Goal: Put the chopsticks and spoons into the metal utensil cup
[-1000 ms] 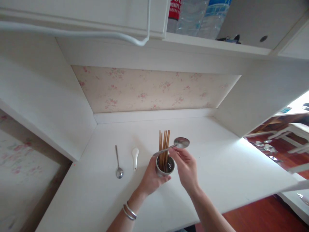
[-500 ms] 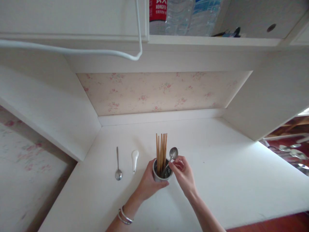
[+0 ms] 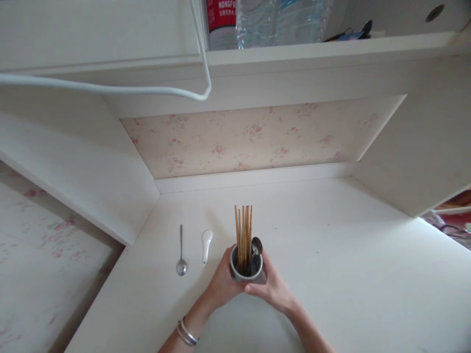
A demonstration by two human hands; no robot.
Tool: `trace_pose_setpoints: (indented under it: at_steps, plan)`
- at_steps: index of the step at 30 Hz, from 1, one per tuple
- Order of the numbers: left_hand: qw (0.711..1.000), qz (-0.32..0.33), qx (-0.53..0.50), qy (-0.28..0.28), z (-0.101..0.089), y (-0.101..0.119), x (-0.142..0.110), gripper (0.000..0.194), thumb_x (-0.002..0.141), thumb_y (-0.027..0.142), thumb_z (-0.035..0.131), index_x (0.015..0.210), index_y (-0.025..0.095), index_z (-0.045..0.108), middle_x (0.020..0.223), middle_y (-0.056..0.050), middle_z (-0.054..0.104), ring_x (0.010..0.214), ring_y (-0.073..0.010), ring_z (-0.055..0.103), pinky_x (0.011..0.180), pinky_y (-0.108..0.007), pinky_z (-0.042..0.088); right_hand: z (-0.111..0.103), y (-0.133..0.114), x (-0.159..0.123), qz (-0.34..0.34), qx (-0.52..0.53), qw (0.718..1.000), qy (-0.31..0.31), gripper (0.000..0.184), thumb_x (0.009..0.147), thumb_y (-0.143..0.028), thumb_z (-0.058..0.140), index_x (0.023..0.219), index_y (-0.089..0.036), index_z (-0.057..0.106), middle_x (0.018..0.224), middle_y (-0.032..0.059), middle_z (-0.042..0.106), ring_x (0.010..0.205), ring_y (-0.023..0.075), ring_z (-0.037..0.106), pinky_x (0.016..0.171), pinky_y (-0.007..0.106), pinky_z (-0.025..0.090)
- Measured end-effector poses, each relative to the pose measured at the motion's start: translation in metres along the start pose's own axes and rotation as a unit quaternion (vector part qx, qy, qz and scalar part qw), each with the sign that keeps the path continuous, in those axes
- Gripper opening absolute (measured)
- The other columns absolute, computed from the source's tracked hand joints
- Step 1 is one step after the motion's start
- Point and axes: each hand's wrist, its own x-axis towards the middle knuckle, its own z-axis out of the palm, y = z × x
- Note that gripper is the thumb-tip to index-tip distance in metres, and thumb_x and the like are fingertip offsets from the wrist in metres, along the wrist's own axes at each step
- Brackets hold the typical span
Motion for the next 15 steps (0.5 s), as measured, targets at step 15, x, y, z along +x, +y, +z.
trace_pose_setpoints:
  at_steps: [15]
  plan:
    - [0.836,0.029,0.548,0.019,-0.138,0.033,-0.039,0.032,0.090,0.016,0.047,0.115,0.027,0.064,0.116,-0.005,0.066,0.108,-0.0221,0.062,0.098,-0.041,0.048,0.001,0.004,0.003,0.003,-0.021,1.000,0.022,0.079,0.068,-0.037,0.082,0.137,-0.025,0.046,0.132,0.0116,0.058,0.125,0.0338,0.051,0.107,0.053,0.037]
